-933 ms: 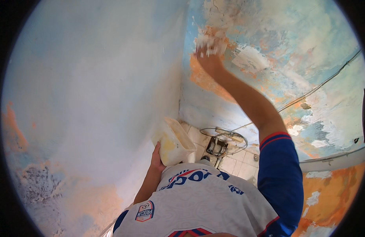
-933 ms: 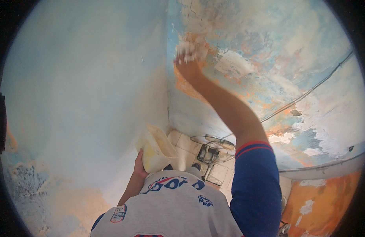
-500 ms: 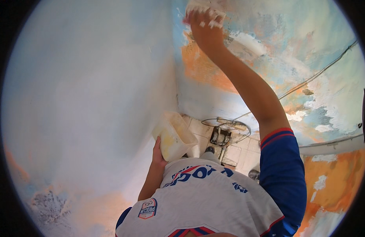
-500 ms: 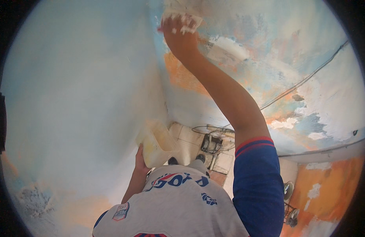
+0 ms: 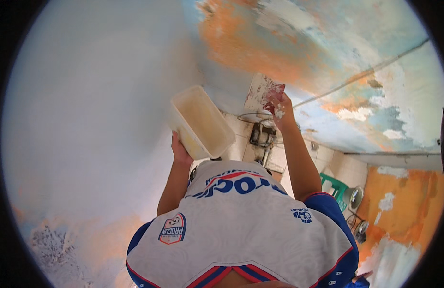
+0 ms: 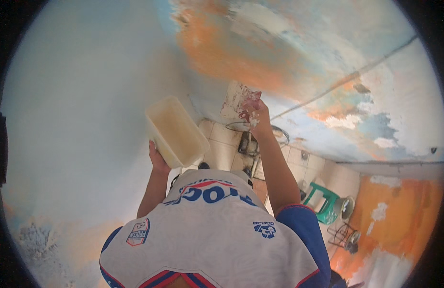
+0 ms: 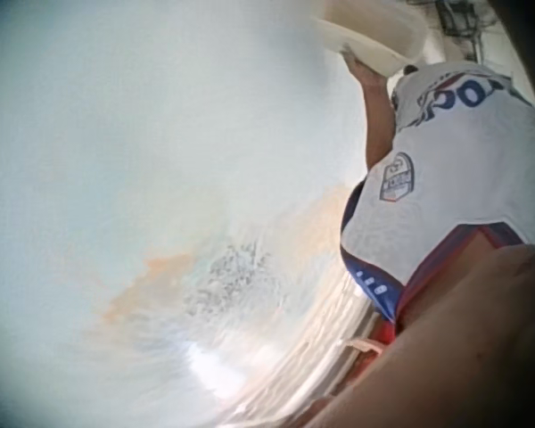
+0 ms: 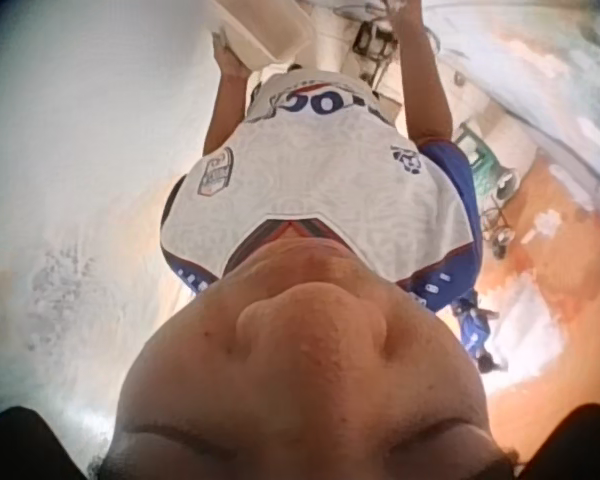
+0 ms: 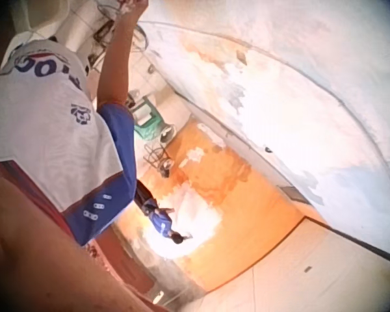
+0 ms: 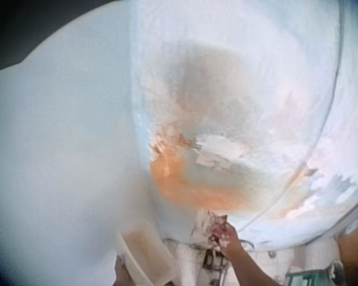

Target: The person applies plaster to a damaged indoor wall using a spreader, scraping white material from a plastic container and smoothing it across the wall surface.

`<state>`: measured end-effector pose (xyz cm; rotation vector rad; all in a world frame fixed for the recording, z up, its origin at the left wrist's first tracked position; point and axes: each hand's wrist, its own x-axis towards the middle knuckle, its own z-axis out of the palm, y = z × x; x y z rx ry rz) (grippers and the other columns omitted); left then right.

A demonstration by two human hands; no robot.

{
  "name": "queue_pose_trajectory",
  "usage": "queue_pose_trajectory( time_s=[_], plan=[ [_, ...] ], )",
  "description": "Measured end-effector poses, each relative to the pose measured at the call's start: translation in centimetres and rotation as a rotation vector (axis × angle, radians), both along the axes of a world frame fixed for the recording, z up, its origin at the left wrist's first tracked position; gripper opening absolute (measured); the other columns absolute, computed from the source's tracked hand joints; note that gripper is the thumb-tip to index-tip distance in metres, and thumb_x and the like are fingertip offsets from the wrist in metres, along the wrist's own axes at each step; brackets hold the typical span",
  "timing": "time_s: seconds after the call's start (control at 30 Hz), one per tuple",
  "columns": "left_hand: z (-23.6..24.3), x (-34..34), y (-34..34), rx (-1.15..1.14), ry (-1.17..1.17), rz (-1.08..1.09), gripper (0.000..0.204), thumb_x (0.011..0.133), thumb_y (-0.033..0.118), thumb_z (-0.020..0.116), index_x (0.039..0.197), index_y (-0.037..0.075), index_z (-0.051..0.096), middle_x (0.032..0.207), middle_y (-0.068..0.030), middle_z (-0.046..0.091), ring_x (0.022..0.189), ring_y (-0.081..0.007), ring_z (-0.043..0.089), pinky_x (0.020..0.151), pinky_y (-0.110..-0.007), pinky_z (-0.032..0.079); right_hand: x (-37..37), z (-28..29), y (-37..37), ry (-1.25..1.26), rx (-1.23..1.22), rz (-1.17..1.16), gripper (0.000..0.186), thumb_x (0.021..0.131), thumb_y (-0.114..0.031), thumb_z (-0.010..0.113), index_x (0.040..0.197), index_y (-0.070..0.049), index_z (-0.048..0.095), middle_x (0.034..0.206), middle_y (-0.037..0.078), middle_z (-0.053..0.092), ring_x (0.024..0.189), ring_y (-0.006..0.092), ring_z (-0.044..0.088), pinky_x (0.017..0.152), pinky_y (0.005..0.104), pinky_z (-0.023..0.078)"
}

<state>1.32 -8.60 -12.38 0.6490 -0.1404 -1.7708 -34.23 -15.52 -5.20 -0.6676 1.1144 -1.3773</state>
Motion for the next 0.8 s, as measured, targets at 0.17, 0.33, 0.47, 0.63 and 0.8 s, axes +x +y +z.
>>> queue_pose_trajectory(
  time_s=[0.17, 0.33, 0.47, 0.63, 0.8],
  plan=[
    [1.0, -7.7, -3.4, -0.326, 0.160, -0.224, 0.069, 0.101, 0.058, 0.041, 0.149, 0.009, 0.041, 0.143, -0.0143, 0.054, 0.129, -0.0315, 0.056, 0.104, -0.050, 0.051, -6.7, 5.1, 6.2, -0.163, -0.094, -0.111, 0.023, 0.093, -0.006, 0.066, 0.116, -0.002, 0.062, 0.106, 0.004, 0.067, 0.091, 0.0159, 0.064, 0.073, 0.0303, 0.055],
    [3.7, -15.7, -4.2, -0.437, 0.211, -0.311, 0.067, 0.102, 0.058, 0.039, 0.149, 0.009, 0.041, 0.143, -0.0141, 0.054, 0.129, -0.0316, 0.056, 0.104, -0.049, 0.051, -11.2, 8.4, 10.7, -0.061, -0.236, -0.253, 0.012, 0.092, -0.007, 0.067, 0.104, -0.003, 0.068, 0.097, 0.003, 0.065, 0.083, 0.0125, 0.058, 0.074, 0.0282, 0.047],
    [5.9, -21.1, -2.5, -0.303, 0.069, -0.285, 0.066, 0.103, 0.056, 0.038, 0.150, 0.009, 0.039, 0.145, -0.0139, 0.053, 0.129, -0.0320, 0.056, 0.105, -0.049, 0.051, -14.6, 10.3, 13.6, 0.002, -0.311, -0.339, 0.015, 0.092, -0.004, 0.067, 0.107, -0.003, 0.070, 0.102, 0.005, 0.066, 0.089, 0.0135, 0.058, 0.080, 0.0291, 0.046],
    [7.7, -26.5, -0.7, -0.228, 0.096, -0.323, 0.074, 0.101, 0.065, 0.035, 0.152, 0.011, 0.036, 0.149, -0.0124, 0.049, 0.133, -0.0307, 0.051, 0.108, -0.047, 0.047, -17.7, 12.2, 16.5, 0.318, -0.593, -0.289, 0.019, 0.094, 0.001, 0.062, 0.111, -0.001, 0.071, 0.111, 0.014, 0.069, 0.108, 0.0237, 0.064, 0.095, 0.0370, 0.051],
    [8.7, -31.8, 0.7, -0.166, -0.110, -0.234, 0.083, 0.098, 0.072, 0.034, 0.156, 0.014, 0.029, 0.155, -0.0108, 0.041, 0.139, -0.0292, 0.044, 0.112, -0.046, 0.043, -21.9, 12.6, 17.6, 0.843, -0.969, -0.101, 0.024, 0.098, -0.023, 0.065, 0.112, -0.005, 0.072, 0.128, 0.021, 0.063, 0.114, 0.0377, 0.063, 0.103, 0.0481, 0.049]
  ],
)
